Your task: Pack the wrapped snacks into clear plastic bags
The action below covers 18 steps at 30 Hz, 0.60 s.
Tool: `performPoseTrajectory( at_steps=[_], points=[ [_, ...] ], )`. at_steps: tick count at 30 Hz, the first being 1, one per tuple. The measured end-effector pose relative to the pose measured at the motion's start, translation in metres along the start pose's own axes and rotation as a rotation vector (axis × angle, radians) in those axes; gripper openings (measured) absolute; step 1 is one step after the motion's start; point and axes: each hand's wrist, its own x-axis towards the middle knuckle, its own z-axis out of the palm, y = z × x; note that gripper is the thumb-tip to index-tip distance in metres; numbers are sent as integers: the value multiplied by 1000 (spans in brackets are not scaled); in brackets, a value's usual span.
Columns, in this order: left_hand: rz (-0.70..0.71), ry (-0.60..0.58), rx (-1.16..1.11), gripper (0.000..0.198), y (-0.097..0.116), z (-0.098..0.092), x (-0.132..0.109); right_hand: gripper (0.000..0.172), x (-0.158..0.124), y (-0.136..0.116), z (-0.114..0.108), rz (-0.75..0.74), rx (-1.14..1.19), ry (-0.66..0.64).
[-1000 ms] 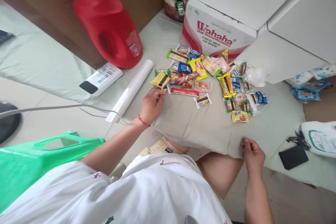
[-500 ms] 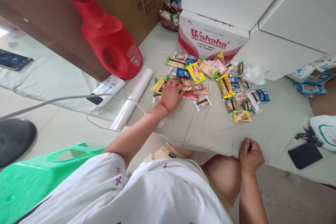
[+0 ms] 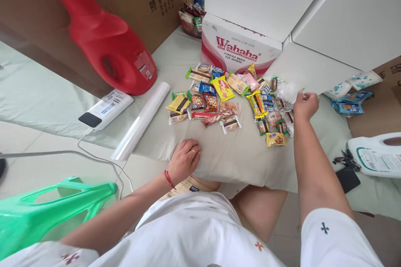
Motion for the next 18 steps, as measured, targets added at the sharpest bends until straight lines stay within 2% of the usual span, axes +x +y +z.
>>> performPoseTrajectory(
  at_steps=[3,5,7,9,11,14,16,18],
  points=[
    [89,44,53,19,-2,3,2,22,25,-11,14,44,161,-32],
    [109,83,73,17,-1,5,4,23,34,-14,14,97,277,-41],
    [105,104,28,16,-1,5,5,19,35,-15,4,144,390,-22],
    [77,123,-80,15,0,2,6,15,23,-16,-15,188,506,-15],
    [19,140,-224,14,5,-1,9,19,-7,-18,-38,247,701,-94],
    [-81,83,-477,14,24,-3,23,37,-81,-24,-69,386,1137,-338],
    [-152,15,-643,19,46,0,37,43,-140,-32,-80,458,1218,-404],
    [-175,15,-766,22,70,6,52,42,-197,-42,-83,485,1189,-415]
  ],
)
